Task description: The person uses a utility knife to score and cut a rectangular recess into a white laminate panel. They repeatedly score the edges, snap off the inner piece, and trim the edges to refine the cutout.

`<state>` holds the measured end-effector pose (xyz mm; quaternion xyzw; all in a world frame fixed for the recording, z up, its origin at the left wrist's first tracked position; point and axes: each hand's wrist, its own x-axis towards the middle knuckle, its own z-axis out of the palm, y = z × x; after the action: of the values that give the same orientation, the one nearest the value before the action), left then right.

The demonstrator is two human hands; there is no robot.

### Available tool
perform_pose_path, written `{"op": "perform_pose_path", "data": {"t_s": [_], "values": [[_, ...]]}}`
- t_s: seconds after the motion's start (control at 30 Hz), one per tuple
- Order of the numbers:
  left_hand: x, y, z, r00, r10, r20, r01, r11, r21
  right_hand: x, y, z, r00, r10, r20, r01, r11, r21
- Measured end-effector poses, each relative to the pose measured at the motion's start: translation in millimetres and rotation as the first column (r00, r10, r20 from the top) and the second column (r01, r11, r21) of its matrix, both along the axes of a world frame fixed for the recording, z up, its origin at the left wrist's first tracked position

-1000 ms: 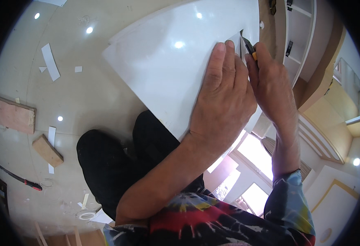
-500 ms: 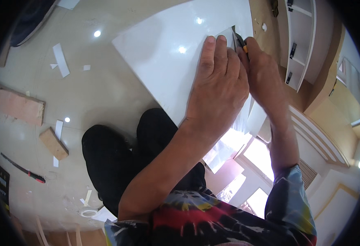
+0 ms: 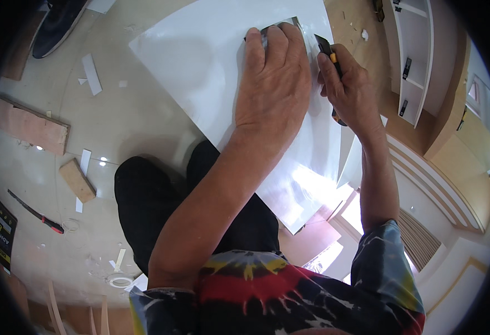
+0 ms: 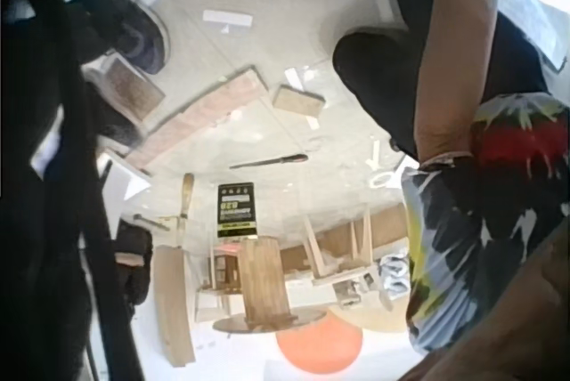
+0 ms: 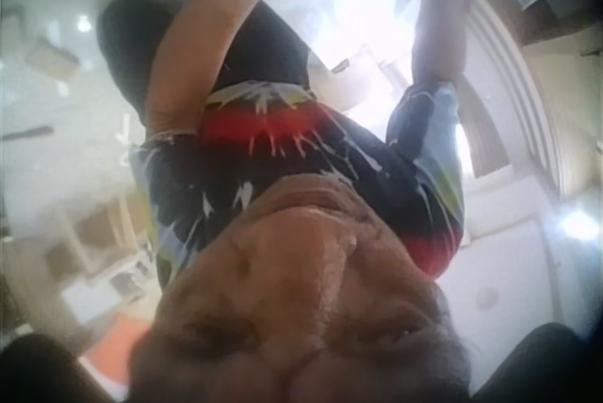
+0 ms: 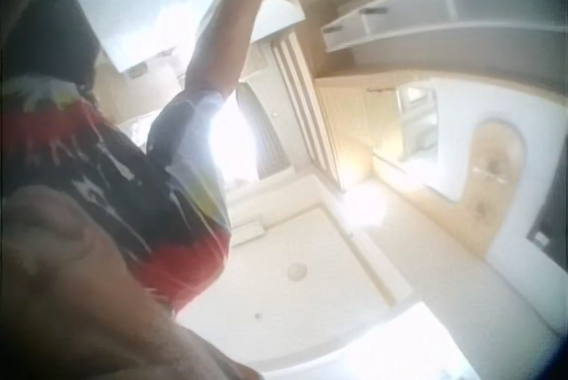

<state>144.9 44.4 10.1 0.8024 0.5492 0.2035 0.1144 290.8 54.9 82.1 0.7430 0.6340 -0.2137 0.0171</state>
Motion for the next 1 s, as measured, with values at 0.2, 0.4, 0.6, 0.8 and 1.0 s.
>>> {"op": "perform_pose_path", "data": {"t_s": [0.2,0.4,0.6,0.8,1.0], "values": [[-2,6,1,1.0,-0.004,0.028,0.004,1.0,-0.001,-10,10,-1,0.997,0.045,0.069,-0.044,0.999,-0.017],[-7,6,2,0.999,-0.036,0.007,0.035,0.999,0.024,-12,13,2,0.993,0.067,0.095,-0.064,0.997,-0.044],[-2,6,-4,0.997,0.03,0.065,-0.035,0.997,0.067,-13,16,3,0.995,0.072,0.07,-0.069,0.996,-0.052],[-6,6,1,0.999,-0.009,0.041,0.009,1.0,0.013,-14,16,2,0.993,0.058,0.104,-0.054,0.998,-0.044],[-6,9,0,0.998,-0.012,0.055,0.011,1.0,0.022,-18,13,3,0.995,0.03,0.099,-0.024,0.998,-0.065]]}}
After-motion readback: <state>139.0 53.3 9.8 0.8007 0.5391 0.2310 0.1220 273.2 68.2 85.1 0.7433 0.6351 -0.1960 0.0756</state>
